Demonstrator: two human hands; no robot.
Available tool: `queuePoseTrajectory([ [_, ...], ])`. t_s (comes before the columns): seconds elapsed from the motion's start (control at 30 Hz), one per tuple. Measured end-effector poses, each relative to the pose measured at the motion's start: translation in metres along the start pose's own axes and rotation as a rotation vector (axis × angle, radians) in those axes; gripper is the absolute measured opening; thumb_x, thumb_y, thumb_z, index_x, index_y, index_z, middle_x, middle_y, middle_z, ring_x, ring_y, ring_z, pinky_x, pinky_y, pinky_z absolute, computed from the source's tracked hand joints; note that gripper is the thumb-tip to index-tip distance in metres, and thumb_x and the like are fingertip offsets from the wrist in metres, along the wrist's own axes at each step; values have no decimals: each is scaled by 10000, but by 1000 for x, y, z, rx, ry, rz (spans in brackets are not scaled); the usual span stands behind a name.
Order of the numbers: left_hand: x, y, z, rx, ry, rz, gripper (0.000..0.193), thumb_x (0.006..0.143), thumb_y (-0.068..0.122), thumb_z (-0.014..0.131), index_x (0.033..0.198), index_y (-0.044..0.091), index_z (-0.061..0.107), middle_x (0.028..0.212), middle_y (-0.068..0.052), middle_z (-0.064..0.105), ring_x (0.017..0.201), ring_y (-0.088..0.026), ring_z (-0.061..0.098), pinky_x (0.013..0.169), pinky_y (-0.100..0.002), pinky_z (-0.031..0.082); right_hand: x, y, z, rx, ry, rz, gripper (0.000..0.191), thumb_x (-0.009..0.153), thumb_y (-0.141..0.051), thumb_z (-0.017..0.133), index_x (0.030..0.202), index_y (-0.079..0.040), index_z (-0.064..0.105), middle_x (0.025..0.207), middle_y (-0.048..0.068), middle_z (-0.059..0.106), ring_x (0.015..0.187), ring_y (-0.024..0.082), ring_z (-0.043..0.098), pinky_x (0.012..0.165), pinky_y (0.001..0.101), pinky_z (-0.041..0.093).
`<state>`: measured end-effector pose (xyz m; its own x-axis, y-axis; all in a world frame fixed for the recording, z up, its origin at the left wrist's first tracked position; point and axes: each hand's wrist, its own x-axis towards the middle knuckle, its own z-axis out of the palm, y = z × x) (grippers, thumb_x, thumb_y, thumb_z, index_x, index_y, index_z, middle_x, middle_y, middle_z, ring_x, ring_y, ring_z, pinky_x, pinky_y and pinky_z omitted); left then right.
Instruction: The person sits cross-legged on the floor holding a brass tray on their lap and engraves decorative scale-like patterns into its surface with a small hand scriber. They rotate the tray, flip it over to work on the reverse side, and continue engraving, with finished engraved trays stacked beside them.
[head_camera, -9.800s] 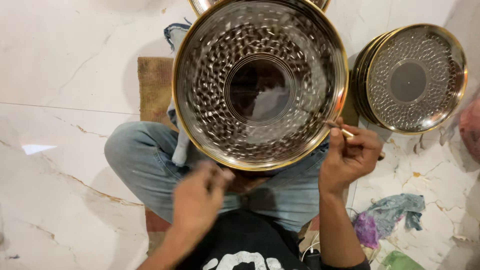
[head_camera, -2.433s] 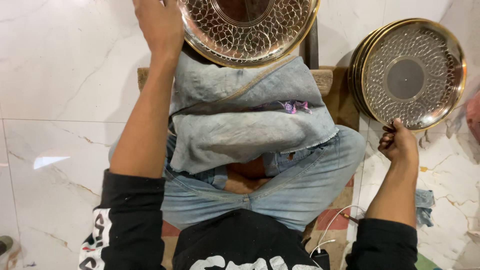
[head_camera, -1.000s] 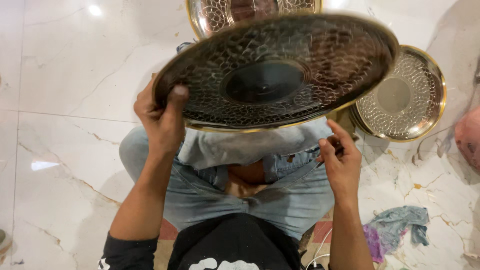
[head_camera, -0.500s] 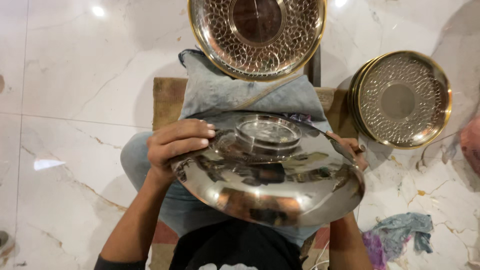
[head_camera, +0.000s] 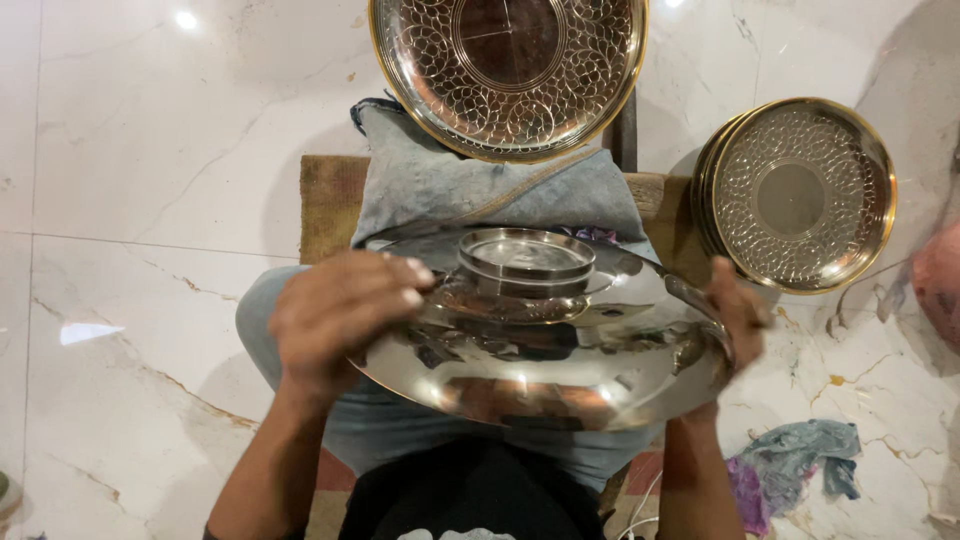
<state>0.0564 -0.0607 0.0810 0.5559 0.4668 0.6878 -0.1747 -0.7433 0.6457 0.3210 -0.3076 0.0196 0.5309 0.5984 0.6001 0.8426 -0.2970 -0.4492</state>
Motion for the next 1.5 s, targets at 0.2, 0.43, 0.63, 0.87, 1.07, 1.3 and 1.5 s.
queuePoseTrajectory([
  [0.2,35,87,7,533,-311,385,213,990,296,693,1073,115,768,1083,-86,765,989,-214,751,847,-315,598,25,-82,-38,54,153,-377,411,849,-395,775,1059,-63,656,1029,55,411,919,210,502,827,435,601],
  [0.43,19,61,16,228,-85,225,548,957,563,730,1303,172,563,1306,-116,634,1230,-271,610,1010,-516,502,58,-68,-9,372,296,-393,131,852,-133,777,796,-77,672,934,12,392,865,179,435,705,312,610],
  [0.63,-26,-28,30,-171,52,-352,444,945,240,768,1306,51,590,1321,-140,657,1294,-244,644,1066,-417,568,19,-1,-4,483,326,-245,84,957,-36,720,939,-59,642,989,21,427,910,181,459,741,318,593],
  [0.87,4,31,17,240,1,86,156,916,150,781,1061,91,776,1033,-48,781,966,-167,760,847,-317,587,27,44,-1,837,349,74,101,1019,-25,592,1058,-118,604,998,79,462,1030,230,557,852,392,610],
  [1.07,41,63,14,271,-94,169,191,964,189,772,1061,24,770,1059,-89,773,947,-210,735,808,-312,583,22,-32,-20,139,328,-167,84,1060,-144,643,1070,-69,607,1053,62,385,1018,212,461,848,380,625],
  [1.3,-6,20,25,258,-51,54,296,878,352,768,996,169,567,1272,-116,668,1112,-305,694,995,-535,491,55,-72,-8,332,330,-211,189,952,-202,709,826,-105,607,955,0,361,932,167,416,795,283,537],
  [1.5,-60,-38,41,-289,117,-391,544,918,256,799,1355,52,549,1359,-136,668,1250,-286,674,1073,-429,563,34,-80,-13,506,342,43,76,1078,-153,682,1047,-180,619,1044,-25,390,1004,126,439,952,257,506],
])
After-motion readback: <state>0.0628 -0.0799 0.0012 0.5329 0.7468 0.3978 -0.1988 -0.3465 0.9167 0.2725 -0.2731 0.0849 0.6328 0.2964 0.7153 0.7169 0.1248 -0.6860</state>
